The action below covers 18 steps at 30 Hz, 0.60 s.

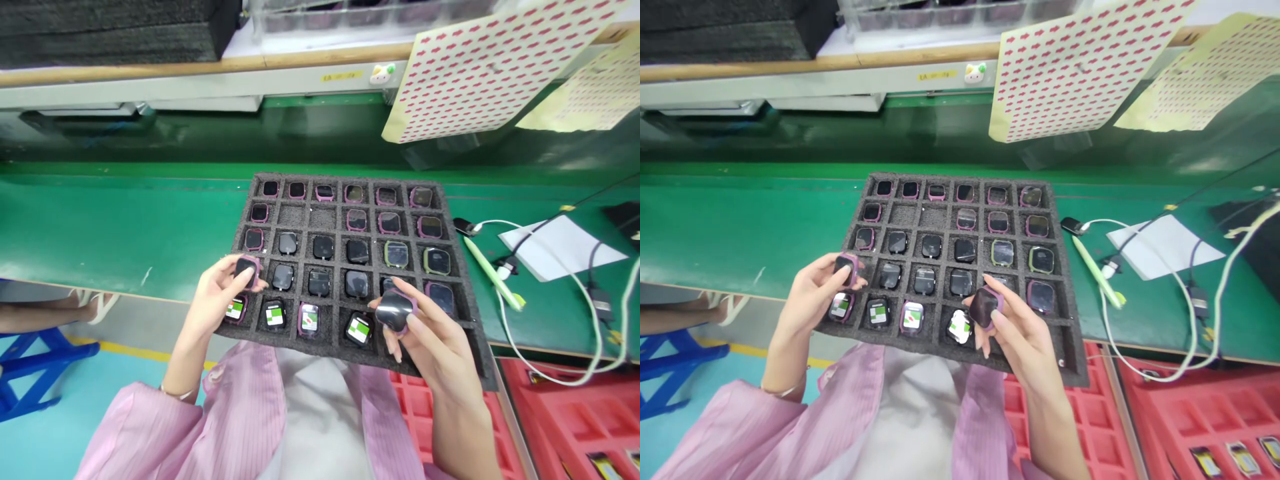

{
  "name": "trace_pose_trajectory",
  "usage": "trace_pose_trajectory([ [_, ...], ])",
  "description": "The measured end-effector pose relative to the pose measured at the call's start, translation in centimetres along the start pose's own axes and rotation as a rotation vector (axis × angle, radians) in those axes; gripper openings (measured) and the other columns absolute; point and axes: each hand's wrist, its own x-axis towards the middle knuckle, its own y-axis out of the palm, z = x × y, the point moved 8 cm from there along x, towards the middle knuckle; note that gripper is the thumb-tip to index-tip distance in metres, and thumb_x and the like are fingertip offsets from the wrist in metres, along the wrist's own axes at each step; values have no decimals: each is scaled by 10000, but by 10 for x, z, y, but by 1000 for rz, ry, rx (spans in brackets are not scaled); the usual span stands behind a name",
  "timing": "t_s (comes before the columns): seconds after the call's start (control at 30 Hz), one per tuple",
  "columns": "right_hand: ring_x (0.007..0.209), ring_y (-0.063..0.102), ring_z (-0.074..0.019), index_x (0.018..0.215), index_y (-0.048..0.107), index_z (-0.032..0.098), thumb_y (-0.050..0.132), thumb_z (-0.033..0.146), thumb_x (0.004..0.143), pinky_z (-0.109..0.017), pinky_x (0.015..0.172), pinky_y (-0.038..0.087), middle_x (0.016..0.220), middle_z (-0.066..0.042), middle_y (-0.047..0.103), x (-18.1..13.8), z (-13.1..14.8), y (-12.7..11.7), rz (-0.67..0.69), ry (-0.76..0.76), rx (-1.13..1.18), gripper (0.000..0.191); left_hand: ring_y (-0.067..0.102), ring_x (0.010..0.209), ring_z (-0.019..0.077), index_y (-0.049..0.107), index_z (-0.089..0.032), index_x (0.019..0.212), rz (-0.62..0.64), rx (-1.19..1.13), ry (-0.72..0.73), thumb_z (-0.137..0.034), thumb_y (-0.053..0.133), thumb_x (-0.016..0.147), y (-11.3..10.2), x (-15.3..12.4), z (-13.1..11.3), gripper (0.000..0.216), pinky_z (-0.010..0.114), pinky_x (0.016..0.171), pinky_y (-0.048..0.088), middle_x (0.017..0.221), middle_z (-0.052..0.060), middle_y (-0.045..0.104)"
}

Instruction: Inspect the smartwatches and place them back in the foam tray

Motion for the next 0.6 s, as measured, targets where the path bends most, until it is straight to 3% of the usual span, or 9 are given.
trace_pose_trajectory([
  [0.13,531,556,-126,1293,544,262,566,278,924,-251,430,437,1070,-120,669,6,-3,14,30,44,45,370,543,616,89,567,-167,1200,213,-326,-159,-340,628,848,47,-13,2,397,204,556,434,826,27,575],
  [0.27,499,514,-112,1285,543,236,608,325,892,-252,428,425,1061,-129,668,13,-13,33,78,122,89,407,433,566,58,589,-168,1202,298,-352,-217,-366,634,841,82,-20,11,414,185,480,334,829,25,535],
  [0.37,478,493,-110,1304,517,213,628,360,870,-254,417,415,1029,-142,675,15,-21,41,123,177,103,472,498,631,86,550,-209,1250,285,-210,-154,-310,688,787,90,-19,13,493,213,561,407,944,43,583],
  [0.5,476,493,-107,1293,527,216,623,357,871,-258,431,416,1023,-134,673,15,-23,42,131,194,119,455,569,979,186,552,-206,1211,263,-24,-39,-259,632,808,92,-19,7,414,293,865,445,1086,60,613],
  [0.6,475,495,-107,1290,534,210,629,357,866,-257,425,418,1019,-136,671,13,-23,41,134,192,125,458,575,983,186,532,-211,1191,242,42,-3,-238,613,812,94,-21,4,388,284,847,449,1065,47,623],
])
